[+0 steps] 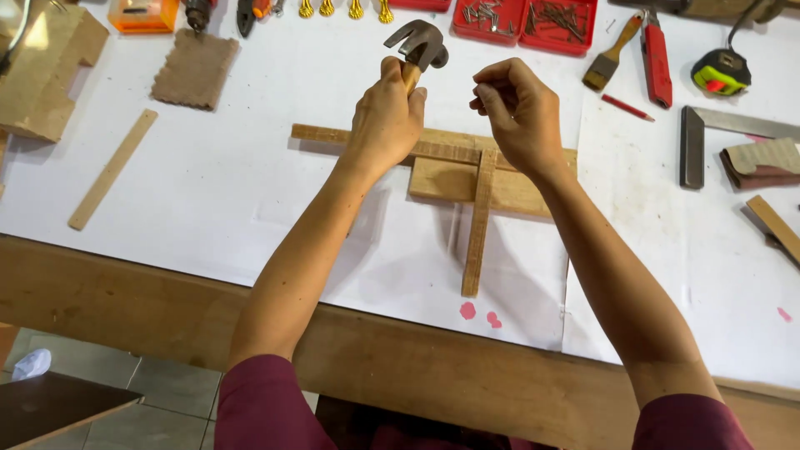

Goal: The recorder measures, marks, and uses a hammer to nail small wooden slats together on a workbench.

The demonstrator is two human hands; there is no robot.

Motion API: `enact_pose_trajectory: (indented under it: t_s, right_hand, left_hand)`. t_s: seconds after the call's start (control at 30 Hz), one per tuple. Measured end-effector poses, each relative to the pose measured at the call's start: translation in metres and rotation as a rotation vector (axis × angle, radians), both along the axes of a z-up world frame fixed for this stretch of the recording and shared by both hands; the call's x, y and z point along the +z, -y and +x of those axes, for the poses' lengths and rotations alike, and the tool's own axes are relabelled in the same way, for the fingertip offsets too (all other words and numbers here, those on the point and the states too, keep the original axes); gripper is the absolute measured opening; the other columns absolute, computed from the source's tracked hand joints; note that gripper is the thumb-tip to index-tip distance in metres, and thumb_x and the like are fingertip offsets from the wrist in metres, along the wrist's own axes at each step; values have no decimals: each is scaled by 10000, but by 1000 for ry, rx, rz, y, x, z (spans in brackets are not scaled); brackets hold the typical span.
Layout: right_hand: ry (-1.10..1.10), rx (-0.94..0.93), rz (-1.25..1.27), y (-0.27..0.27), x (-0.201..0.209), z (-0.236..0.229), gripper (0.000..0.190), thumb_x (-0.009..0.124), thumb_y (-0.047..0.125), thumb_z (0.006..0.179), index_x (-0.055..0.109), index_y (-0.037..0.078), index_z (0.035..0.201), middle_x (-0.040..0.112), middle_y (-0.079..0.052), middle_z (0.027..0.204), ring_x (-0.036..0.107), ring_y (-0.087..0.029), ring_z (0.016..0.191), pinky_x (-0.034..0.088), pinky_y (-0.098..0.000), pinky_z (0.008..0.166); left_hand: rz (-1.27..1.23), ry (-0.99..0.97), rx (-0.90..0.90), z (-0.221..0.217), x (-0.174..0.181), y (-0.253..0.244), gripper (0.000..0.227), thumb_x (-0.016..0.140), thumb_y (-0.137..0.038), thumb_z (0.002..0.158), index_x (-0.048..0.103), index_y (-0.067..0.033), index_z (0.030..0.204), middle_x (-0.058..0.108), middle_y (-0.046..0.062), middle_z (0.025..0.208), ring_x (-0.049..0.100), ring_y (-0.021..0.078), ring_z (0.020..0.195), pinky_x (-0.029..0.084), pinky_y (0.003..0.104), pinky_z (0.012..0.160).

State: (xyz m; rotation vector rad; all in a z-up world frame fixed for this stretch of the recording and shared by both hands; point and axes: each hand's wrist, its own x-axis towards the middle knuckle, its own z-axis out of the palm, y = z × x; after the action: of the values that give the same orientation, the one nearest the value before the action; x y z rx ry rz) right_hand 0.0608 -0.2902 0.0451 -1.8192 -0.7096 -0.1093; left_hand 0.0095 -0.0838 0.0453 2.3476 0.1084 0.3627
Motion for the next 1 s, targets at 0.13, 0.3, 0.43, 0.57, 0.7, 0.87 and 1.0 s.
enact_pose_trajectory:
  t_s: [0.13,0.3,0.43,0.57,0.7,0.87,1.0]
  right_hand:
    - [-41,-12,-71,37,-8,-20,65,634,41,1077,635,-3,1125,741,-79,1012,757,-144,958,640,-276,847]
    - [-39,-35,-171,67,-30,-22,61,674,61,1050,681,20,1096,755,-72,1025,751,-154,1002,619,-309,890]
    - [-85,-24,-175,76,-37,-19,59,677,76,1048,683,30,1084,758,-64,1028,751,-148,1007,622,-315,900]
    - [-25,61,-219,80,-42,-18,61,675,63,1038,683,26,1086,771,-85,1061,753,-174,1046,613,-331,929]
    - [-151,65,-238,76,-43,-20,76,659,88,1025,664,32,1076,769,-77,1056,760,-176,1047,639,-327,940]
    - [-145,65,-252,75,-45,-20,75,652,85,1026,655,18,1061,754,-86,1048,757,-192,1057,607,-339,941]
    - [-44,65,-310,76,-55,-16,69,660,75,1033,657,7,1047,724,-125,1028,763,-219,998,622,-336,898]
  left_hand:
    - [-126,-109,-22,-25,4,34,373,573,-147,986,402,59,1246,706,155,823,775,265,699,632,370,617]
    - [-67,-185,-21,-30,-13,65,400,619,-114,951,406,49,1248,702,134,807,761,231,691,624,336,618]
    - [-8,-249,-18,-21,-21,81,507,730,-185,907,408,47,1223,691,122,770,745,225,678,615,332,604]
    - [49,-239,-32,-10,-35,89,541,780,-157,868,411,43,1208,673,109,775,728,218,677,607,312,582]
    - [94,-301,-42,-1,-38,93,565,792,-164,862,406,45,1219,666,112,763,712,218,660,598,309,563]
    - [138,-267,-38,8,-53,95,551,820,-165,832,447,35,1185,666,103,749,706,216,659,588,304,571]
    - [177,-281,-57,12,-60,94,540,827,-152,827,466,44,1177,659,103,736,702,209,648,592,307,545]
